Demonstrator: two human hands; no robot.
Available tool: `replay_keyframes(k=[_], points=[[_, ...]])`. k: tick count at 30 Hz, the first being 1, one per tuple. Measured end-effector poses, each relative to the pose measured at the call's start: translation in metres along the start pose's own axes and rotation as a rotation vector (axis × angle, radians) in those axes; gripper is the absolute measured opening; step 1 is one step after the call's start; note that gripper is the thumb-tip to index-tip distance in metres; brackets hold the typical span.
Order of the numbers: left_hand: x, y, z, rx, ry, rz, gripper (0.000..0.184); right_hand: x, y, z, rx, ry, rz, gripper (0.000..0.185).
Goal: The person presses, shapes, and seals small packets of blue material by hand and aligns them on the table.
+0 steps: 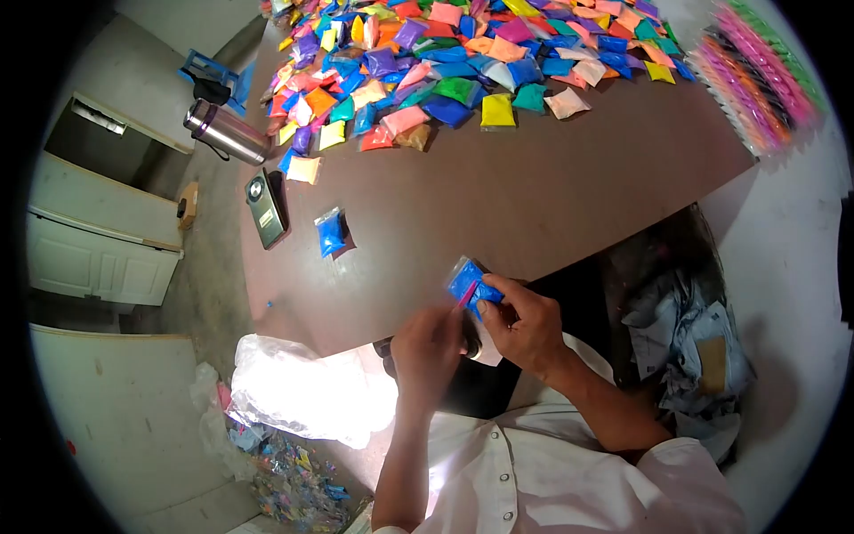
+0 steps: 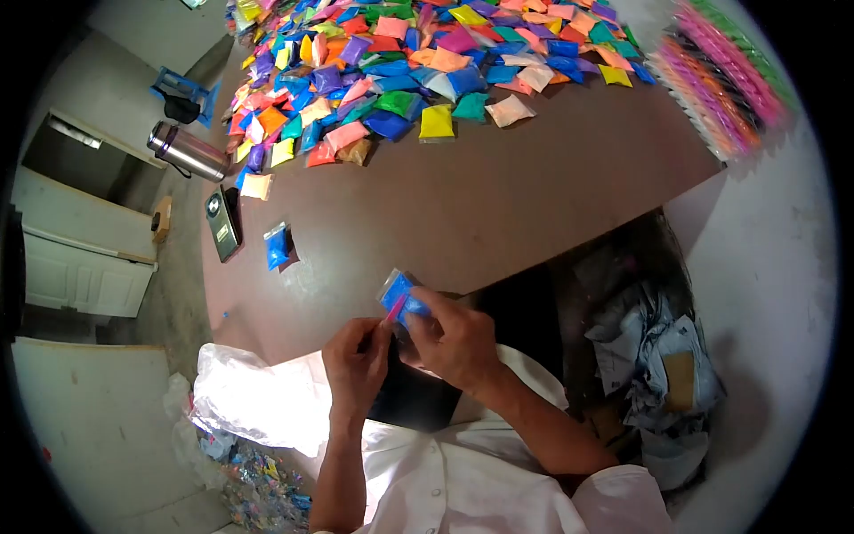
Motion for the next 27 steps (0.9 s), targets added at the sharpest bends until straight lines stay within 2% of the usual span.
replay_keyframes(k=[3, 5, 10, 12, 13, 16, 18, 19, 22, 24, 25, 27], points=[[-0.003, -0.005, -0.01, -0.076, -0.108, 0.002, 0.01, -0.003, 0.006, 0.008, -0.064, -0.079, 0.033, 0.031], [0.003, -0.017, -0.019, -0.006, -0.243, 0.049, 0.012, -0.003, 0.008, 0.009, -0.087, -0.089, 0.03, 0.031], [0.013, -0.021, -0.01, 0.064, -0.204, 0.02, 0.011, -0.003, 0.009, 0.013, -0.054, -0.111, -0.002, 0.035], [0.004, -0.012, 0.004, -0.16, -0.171, -0.054, 0.011, -0.003, 0.009, 0.014, -0.044, -0.119, 0.008, 0.035], [0.001, -0.011, 0.005, -0.16, -0.172, -0.056, 0.011, -0.003, 0.009, 0.014, -0.046, -0.119, 0.008, 0.035], [-0.003, -0.014, 0.0, -0.124, -0.167, -0.07, 0.012, -0.002, 0.009, 0.015, -0.104, -0.13, 0.012, 0.036], [0.004, -0.026, -0.016, 0.036, -0.283, 0.009, 0.011, -0.002, 0.01, 0.018, -0.166, -0.166, -0.011, 0.035], [0.005, -0.027, -0.015, 0.033, -0.282, 0.01, 0.011, -0.002, 0.009, 0.017, -0.164, -0.165, -0.009, 0.035], [0.009, -0.024, -0.007, 0.093, -0.162, 0.003, 0.011, -0.004, 0.01, 0.016, -0.128, -0.163, 0.0, 0.035], [0.0, -0.016, 0.011, -0.08, -0.134, -0.033, 0.011, -0.007, 0.012, 0.021, -0.16, -0.173, 0.015, 0.034], [0.002, -0.017, 0.015, -0.077, -0.134, -0.032, 0.011, -0.008, 0.012, 0.021, -0.161, -0.173, 0.012, 0.034], [-0.002, -0.025, 0.024, -0.211, -0.321, -0.122, 0.011, -0.006, 0.012, 0.02, -0.188, -0.186, 0.013, 0.035]])
Point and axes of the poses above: each hand's wrist, its own y-axis away from the middle knuckle, its own x-axis out of the back of the hand, z = x × y, the point moved 3 cm from there along -y, towards the middle knuckle, and after that the axes turned 4 degrees about x, right-handed, at the moved point
